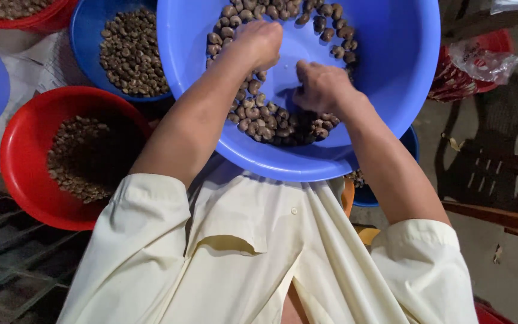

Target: Sorting and inspecting nuts in a large plastic bowl

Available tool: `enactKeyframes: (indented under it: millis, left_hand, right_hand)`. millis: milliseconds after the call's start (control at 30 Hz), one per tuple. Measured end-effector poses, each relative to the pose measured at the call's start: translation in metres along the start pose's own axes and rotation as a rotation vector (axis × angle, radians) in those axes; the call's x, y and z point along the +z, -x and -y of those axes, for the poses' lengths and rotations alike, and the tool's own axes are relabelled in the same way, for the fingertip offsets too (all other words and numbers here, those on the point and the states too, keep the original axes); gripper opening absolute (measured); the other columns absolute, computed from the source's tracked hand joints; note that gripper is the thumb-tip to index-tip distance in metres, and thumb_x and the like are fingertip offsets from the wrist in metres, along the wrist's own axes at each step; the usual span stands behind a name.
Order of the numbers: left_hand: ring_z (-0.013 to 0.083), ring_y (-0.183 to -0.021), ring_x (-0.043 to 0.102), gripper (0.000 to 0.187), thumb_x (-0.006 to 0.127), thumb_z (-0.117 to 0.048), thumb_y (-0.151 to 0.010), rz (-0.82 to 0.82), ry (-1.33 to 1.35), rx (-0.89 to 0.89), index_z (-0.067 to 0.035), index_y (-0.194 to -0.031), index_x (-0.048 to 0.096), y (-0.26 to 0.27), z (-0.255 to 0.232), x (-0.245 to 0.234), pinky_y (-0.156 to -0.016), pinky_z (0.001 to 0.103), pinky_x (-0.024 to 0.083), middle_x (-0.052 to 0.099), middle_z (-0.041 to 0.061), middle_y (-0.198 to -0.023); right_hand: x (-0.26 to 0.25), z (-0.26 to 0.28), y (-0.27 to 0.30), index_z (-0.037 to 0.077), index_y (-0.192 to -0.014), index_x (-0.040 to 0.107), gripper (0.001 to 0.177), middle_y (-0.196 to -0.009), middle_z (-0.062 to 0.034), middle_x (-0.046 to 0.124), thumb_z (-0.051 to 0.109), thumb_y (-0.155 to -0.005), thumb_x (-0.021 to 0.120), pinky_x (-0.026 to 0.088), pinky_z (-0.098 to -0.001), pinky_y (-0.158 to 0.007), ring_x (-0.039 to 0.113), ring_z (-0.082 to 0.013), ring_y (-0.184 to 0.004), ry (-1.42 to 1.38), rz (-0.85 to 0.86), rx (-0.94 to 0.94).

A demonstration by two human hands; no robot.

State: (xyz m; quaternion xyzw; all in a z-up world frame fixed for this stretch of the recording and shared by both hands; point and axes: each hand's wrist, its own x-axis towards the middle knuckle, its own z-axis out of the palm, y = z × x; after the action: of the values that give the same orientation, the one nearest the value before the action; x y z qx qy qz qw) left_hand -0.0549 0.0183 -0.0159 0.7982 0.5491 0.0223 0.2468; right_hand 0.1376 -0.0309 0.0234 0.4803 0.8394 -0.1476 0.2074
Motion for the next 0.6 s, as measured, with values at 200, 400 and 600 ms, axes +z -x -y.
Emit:
enactKeyframes:
  millis: [200, 400, 600]
  left_hand:
    - [0.0274, -0.074, 0.066, 0.038, 0.095, -0.038, -0.069, 0.205, -0.301, -0.063, -0.010, -0.087, 0.077, -0.014, 0.006, 0.030, -0.078, 0.046, 0.053, 0.072, 0.008, -0.082]
    - [0.0285, -0.070, 0.067, 0.027, 0.093, -0.018, -0.068, 0.237, -0.364, -0.051, -0.007, -0.090, 0.081, -0.015, -0.001, 0.037, -0.068, 0.047, 0.054, 0.075, 0.012, -0.081]
    - [0.0247, -0.070, 0.063, 0.010, 0.079, -0.007, -0.080, 0.284, -0.136, -0.101, -0.006, -0.088, 0.072, 0.008, -0.006, 0.008, -0.073, 0.040, 0.054, 0.069, 0.010, -0.081]
  right_hand:
    - [-0.047, -0.002, 0.021, 0.000, -0.109, 0.053, 0.031, -0.094, -0.0161, 0.059, 0.024, -0.100, 0.036, 0.065, -0.0405, -0.060, 0.063, -0.0267, -0.079, -1.079, -0.011, 0.176]
    - [-0.042, -0.005, 0.022, 0.011, -0.076, 0.056, 0.047, -0.065, -0.0028, 0.055, 0.045, -0.108, 0.050, 0.053, -0.0297, -0.046, 0.052, -0.0135, -0.050, -1.260, -0.147, 0.217]
    - [-0.011, -0.020, 0.015, 0.009, -0.112, 0.065, 0.013, -0.089, -0.0078, 0.070, 0.013, -0.101, 0.058, 0.052, -0.0439, -0.063, 0.064, -0.0269, -0.072, -0.510, -0.043, 0.241]
